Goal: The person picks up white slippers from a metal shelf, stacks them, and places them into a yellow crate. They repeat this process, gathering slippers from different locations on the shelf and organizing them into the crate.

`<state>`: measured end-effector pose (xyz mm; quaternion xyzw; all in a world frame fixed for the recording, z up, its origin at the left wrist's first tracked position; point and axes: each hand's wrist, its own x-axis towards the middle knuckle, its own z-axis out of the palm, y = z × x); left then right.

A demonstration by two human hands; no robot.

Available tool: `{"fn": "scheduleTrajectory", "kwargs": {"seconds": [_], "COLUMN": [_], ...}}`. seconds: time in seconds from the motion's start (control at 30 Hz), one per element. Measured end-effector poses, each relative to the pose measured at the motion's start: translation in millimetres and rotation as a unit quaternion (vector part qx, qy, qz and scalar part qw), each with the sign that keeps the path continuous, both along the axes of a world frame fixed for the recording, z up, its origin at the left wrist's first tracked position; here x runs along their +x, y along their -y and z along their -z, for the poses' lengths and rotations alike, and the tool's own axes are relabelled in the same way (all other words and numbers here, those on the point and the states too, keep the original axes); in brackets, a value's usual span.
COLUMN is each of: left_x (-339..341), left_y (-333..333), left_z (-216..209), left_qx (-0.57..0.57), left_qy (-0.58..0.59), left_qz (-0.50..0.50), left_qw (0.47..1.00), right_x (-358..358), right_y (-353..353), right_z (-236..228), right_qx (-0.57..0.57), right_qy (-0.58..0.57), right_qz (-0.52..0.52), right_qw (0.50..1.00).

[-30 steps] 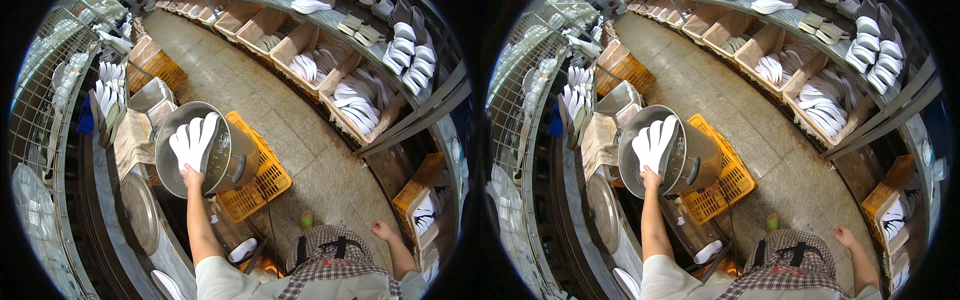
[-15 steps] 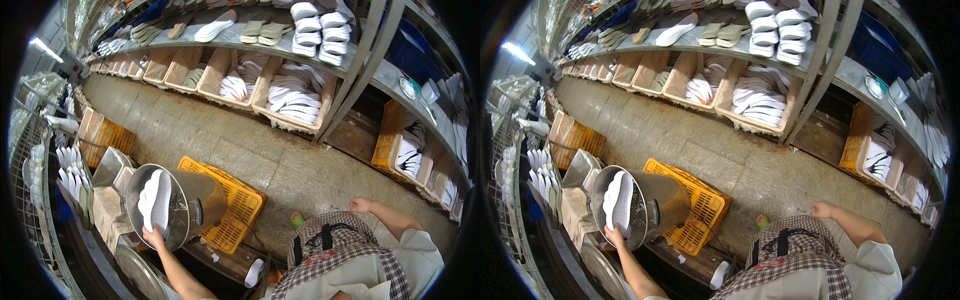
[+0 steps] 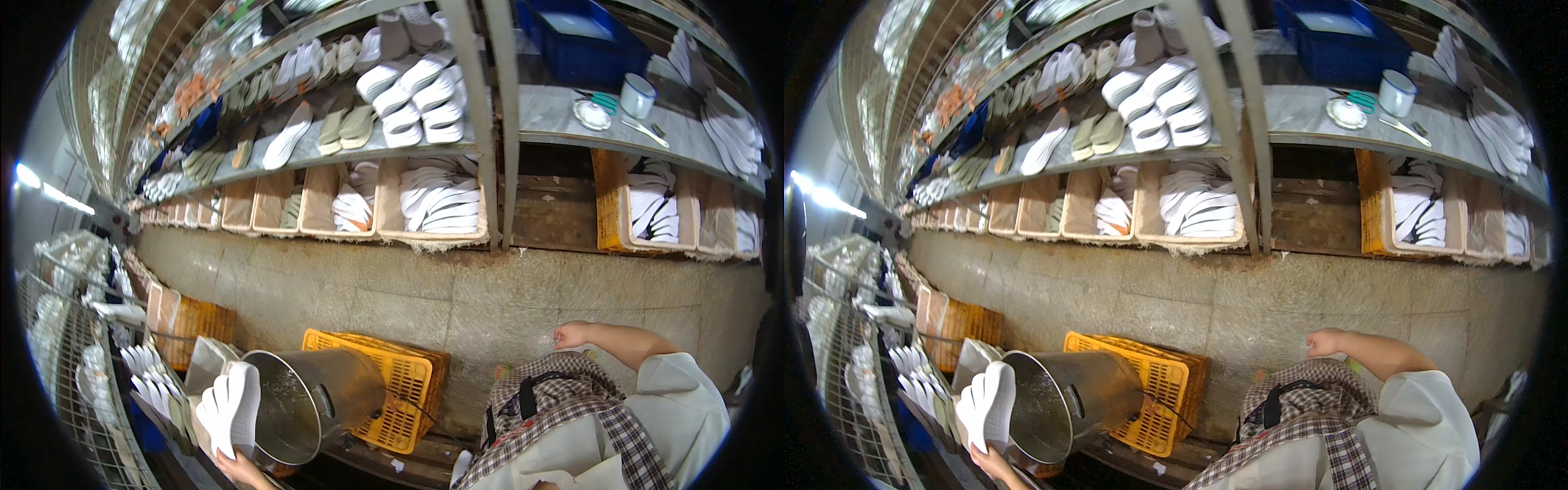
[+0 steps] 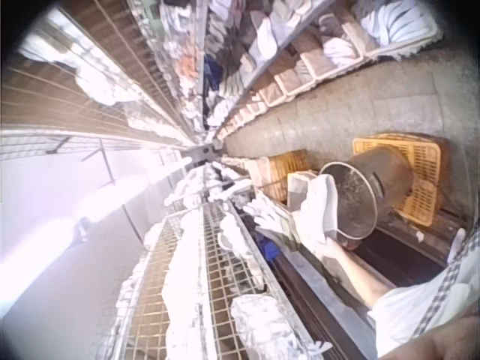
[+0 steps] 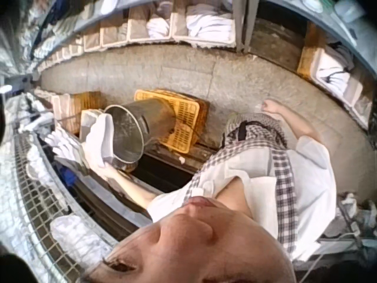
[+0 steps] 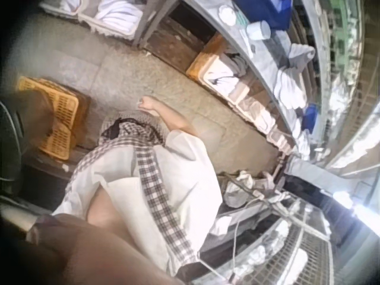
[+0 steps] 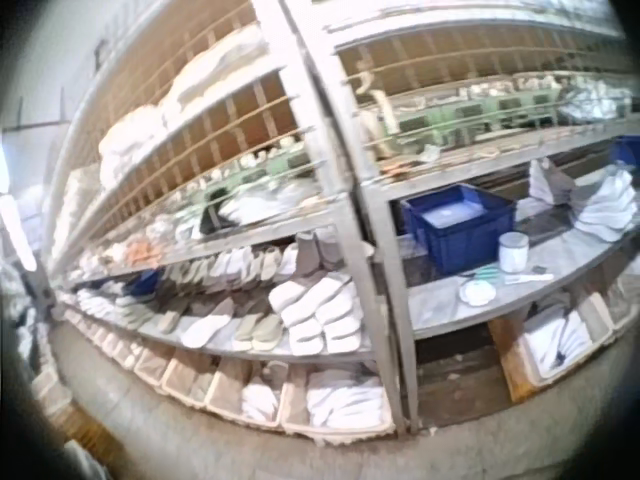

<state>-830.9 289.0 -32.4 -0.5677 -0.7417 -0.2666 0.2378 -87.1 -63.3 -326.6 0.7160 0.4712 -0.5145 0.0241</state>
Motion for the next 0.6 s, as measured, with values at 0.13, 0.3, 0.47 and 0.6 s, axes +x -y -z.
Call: {"fn": "scheduleTrajectory", "kwargs": {"seconds": [0.13, 0.3, 0.47, 0.6], "left_x": [67.9, 214.7, 453.5, 664.7], "left_y": [-10.0, -10.0, 20.8, 105.3], "left_z": [-35.8, -39.1, 4.8, 60.6], "left_qx": [0.031, 0.033, -0.030, -0.113], "left_qy": [-0.054, -0.022, -0.038, -0.034], "left_qz": [0.076, 0.261, 0.439, 0.572], "left_qw": [0.995, 0.965, 0.897, 0.812], "right_x": [12.7, 37.6, 77.0, 89.4], "right_y": [35.2, 118.6, 253.9, 391.0], "right_z": [14.4, 28.4, 35.5, 43.9], "right_qx": [0.032, 0.074, 0.108, 0.104], "right_qy": [-0.027, -0.042, -0.017, -0.052], "right_qz": [0.061, 0.167, 0.310, 0.459], "right_qw": [0.997, 0.982, 0.944, 0.881]}}
